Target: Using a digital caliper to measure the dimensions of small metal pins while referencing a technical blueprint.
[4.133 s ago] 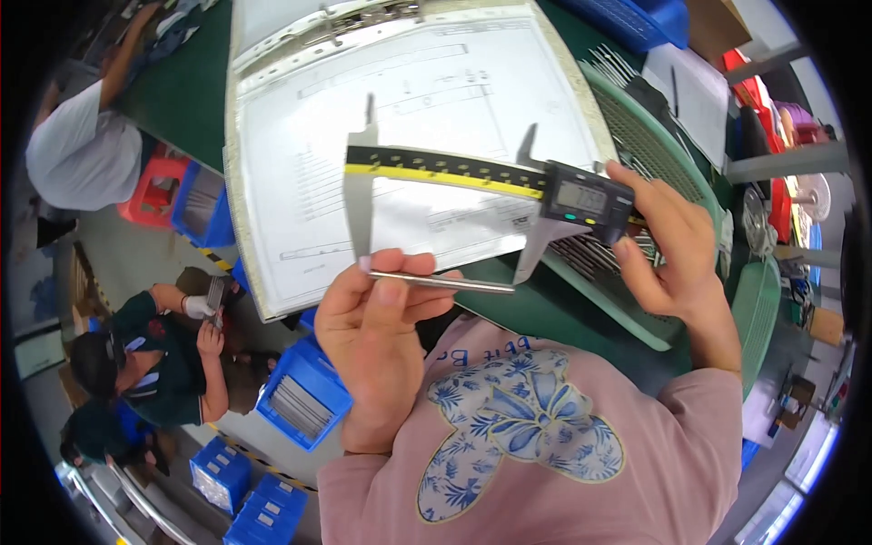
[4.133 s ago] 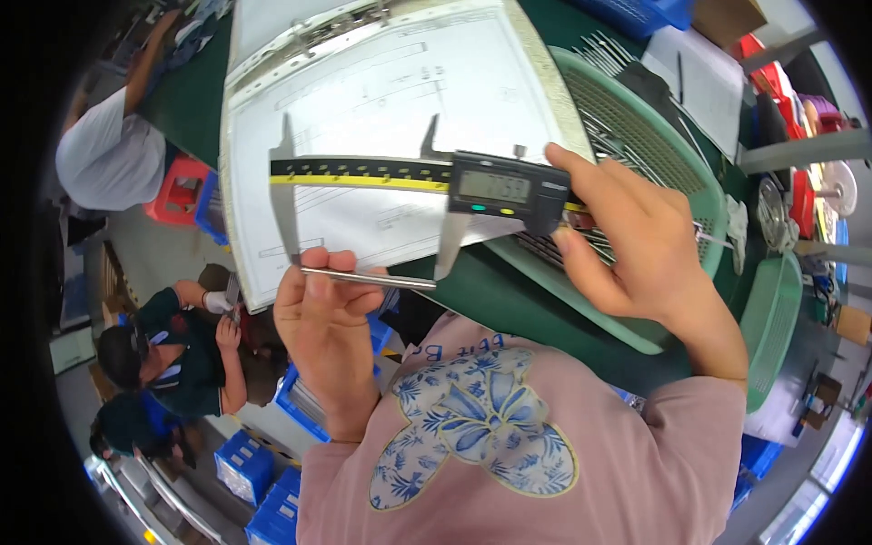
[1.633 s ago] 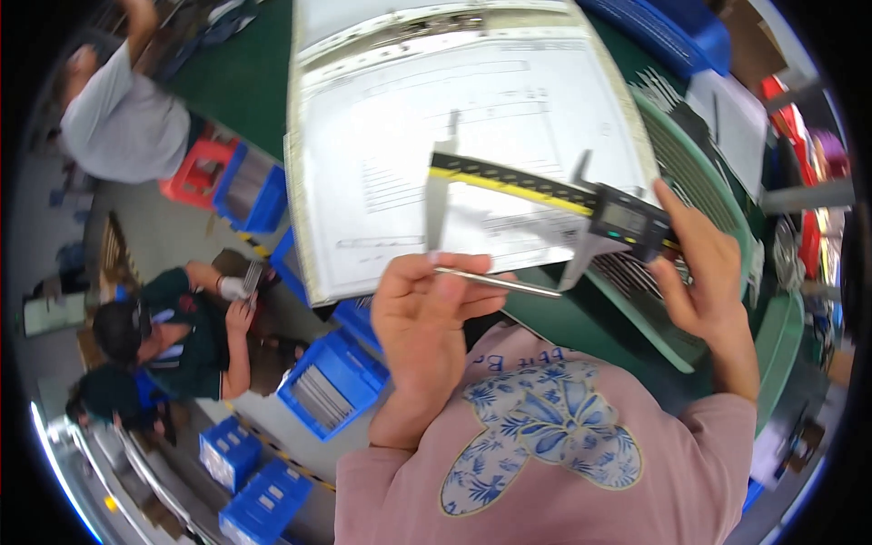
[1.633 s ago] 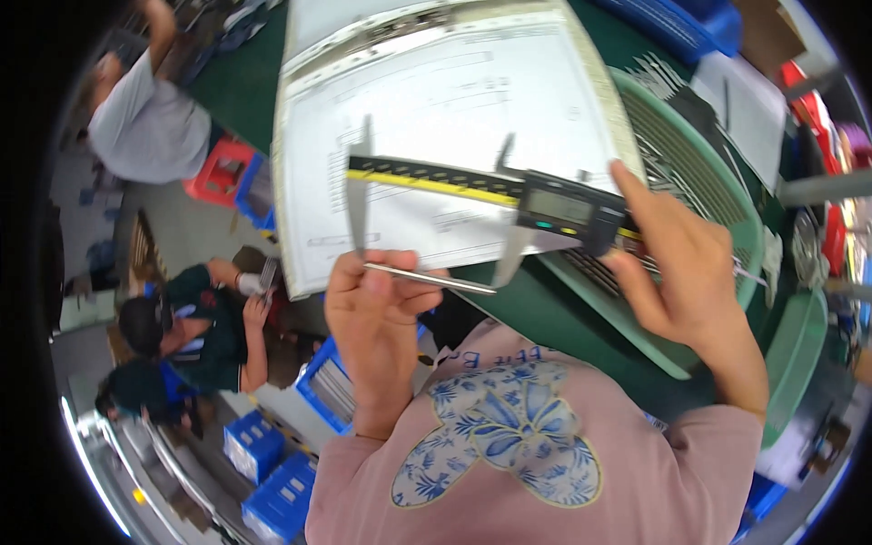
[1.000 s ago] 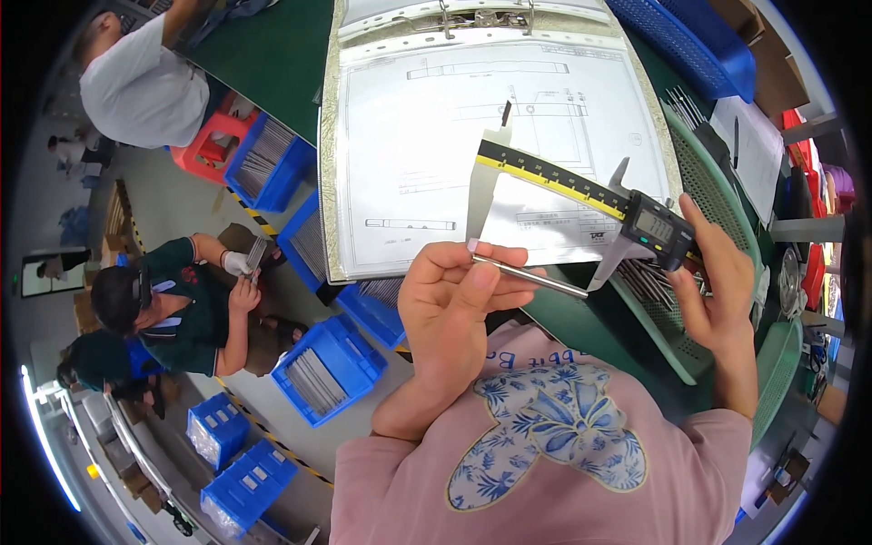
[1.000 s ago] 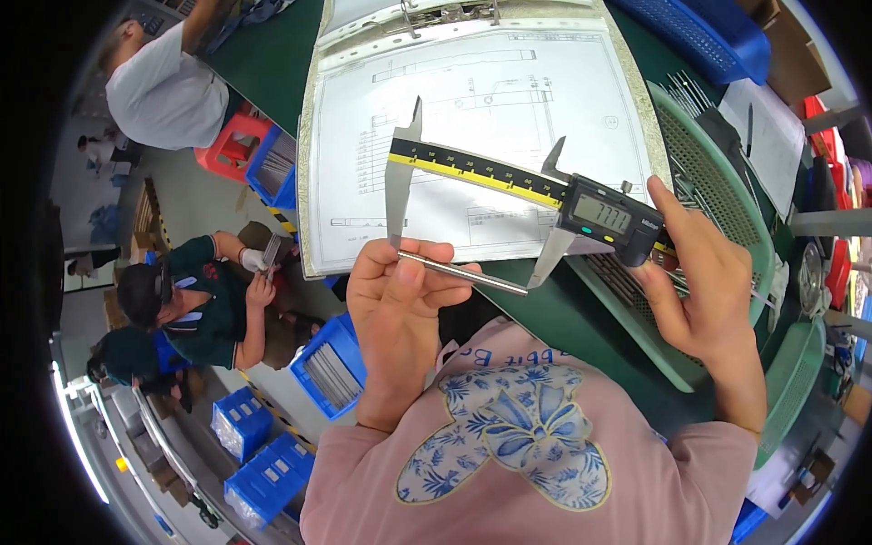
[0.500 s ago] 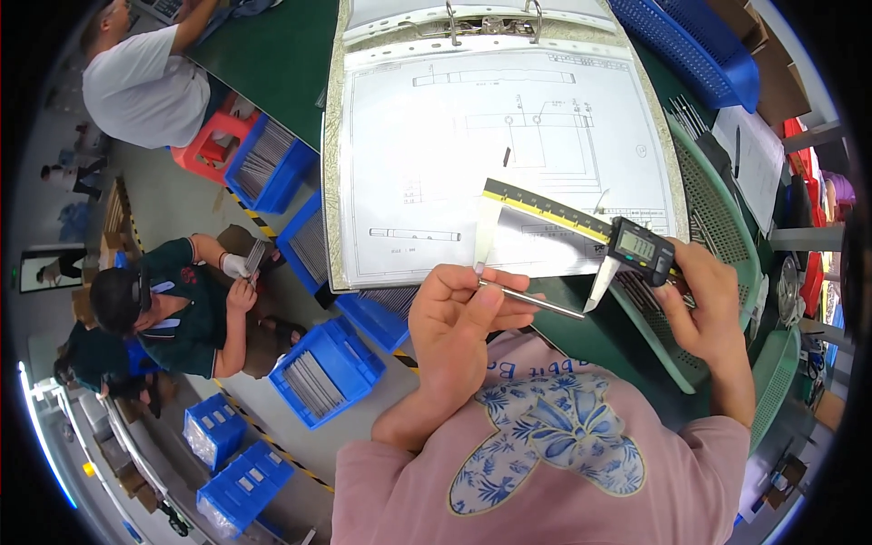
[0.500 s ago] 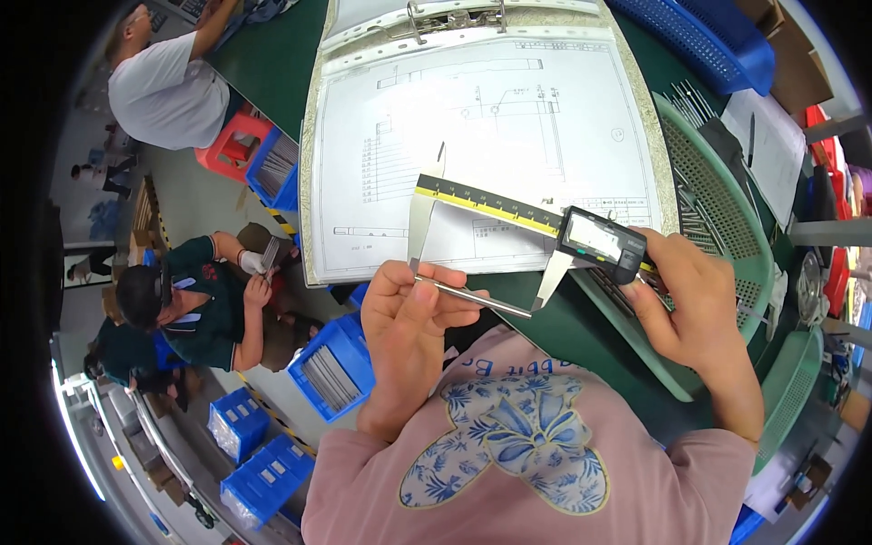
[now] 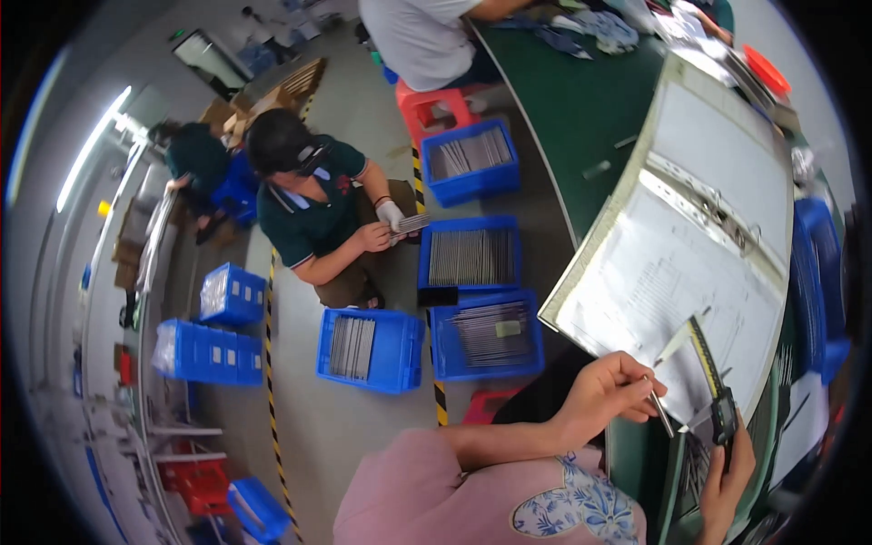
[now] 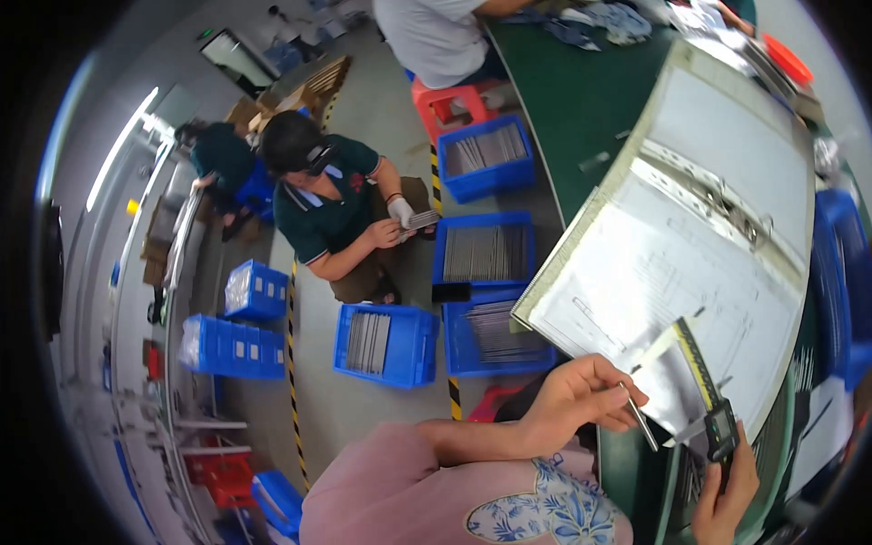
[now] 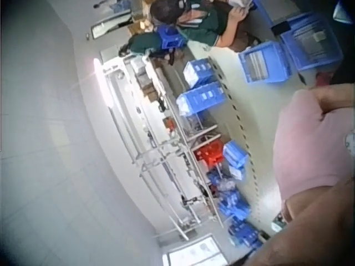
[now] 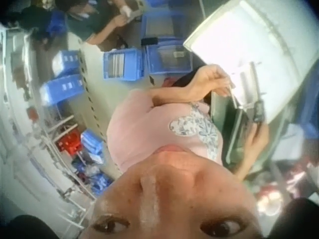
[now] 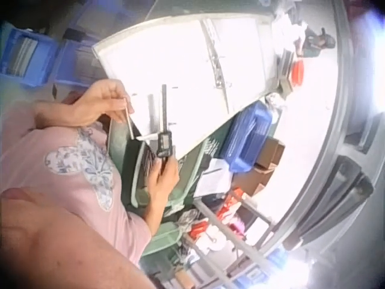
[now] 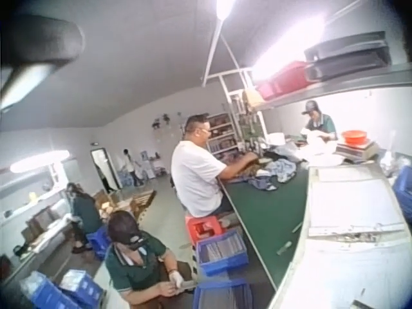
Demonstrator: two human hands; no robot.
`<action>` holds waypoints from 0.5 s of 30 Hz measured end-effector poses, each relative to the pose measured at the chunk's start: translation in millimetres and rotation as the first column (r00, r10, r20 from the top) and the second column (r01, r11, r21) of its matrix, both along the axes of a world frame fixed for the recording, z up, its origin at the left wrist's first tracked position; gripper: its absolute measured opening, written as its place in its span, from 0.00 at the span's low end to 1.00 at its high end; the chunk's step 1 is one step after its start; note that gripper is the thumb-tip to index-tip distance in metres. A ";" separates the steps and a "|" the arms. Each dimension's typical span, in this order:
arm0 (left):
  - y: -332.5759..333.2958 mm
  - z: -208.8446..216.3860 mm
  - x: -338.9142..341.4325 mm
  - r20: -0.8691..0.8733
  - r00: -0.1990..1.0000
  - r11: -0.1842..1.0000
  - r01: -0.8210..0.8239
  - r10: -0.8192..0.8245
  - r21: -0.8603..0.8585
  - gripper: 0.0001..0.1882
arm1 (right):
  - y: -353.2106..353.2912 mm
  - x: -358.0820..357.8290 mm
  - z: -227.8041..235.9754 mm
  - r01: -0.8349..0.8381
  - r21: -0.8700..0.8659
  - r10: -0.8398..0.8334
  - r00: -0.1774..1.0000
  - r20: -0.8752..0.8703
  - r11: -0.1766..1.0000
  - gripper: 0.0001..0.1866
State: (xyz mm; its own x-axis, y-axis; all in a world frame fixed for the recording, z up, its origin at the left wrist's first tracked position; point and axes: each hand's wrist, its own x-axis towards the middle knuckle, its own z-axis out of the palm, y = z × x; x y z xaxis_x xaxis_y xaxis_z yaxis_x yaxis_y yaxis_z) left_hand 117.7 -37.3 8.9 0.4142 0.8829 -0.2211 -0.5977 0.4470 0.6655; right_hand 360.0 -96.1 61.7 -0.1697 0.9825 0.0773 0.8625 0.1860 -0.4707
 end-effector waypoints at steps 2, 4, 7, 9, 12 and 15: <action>0.5 6.3 0.3 -0.014 0.998 0.998 -0.053 0.053 0.022 0.08 | -1.0 13.9 -14.3 0.302 -0.010 -0.298 0.936 -0.185 0.953 0.20; 6.4 11.6 1.9 -0.013 1.000 1.000 -0.017 0.017 0.017 0.08 | 6.0 15.4 -3.5 0.337 -0.230 -0.408 0.765 -0.499 0.913 0.20; 9.8 14.9 7.7 -0.010 1.000 0.995 -0.012 0.013 0.104 0.07 | 30.4 -22.4 41.0 0.177 -0.559 -0.520 0.659 -0.544 0.810 0.23; 7.3 22.3 10.5 -0.047 0.998 0.986 -0.026 0.034 0.163 0.06 | 42.0 -40.2 45.3 -0.002 -0.597 -0.462 0.631 -0.623 0.802 0.23; 14.6 19.6 21.0 -0.067 0.998 0.974 0.004 0.011 0.225 0.05 | 44.5 -41.3 39.3 -0.067 -0.637 -0.452 0.648 -0.613 0.768 0.15; 18.6 15.9 30.9 0.027 0.992 0.966 0.114 -0.124 0.233 0.06 | 31.1 -37.8 31.8 0.001 -0.657 -0.521 0.609 -0.598 0.754 0.12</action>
State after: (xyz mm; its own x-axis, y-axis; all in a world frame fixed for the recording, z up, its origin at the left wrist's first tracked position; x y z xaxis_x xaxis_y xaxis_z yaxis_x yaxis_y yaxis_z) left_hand 148.6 -18.7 24.8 0.5239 0.8518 0.0023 -0.5784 0.3538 0.7350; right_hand 322.2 -65.0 93.5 -0.0414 0.8602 -0.5083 0.1524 -0.4973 -0.8541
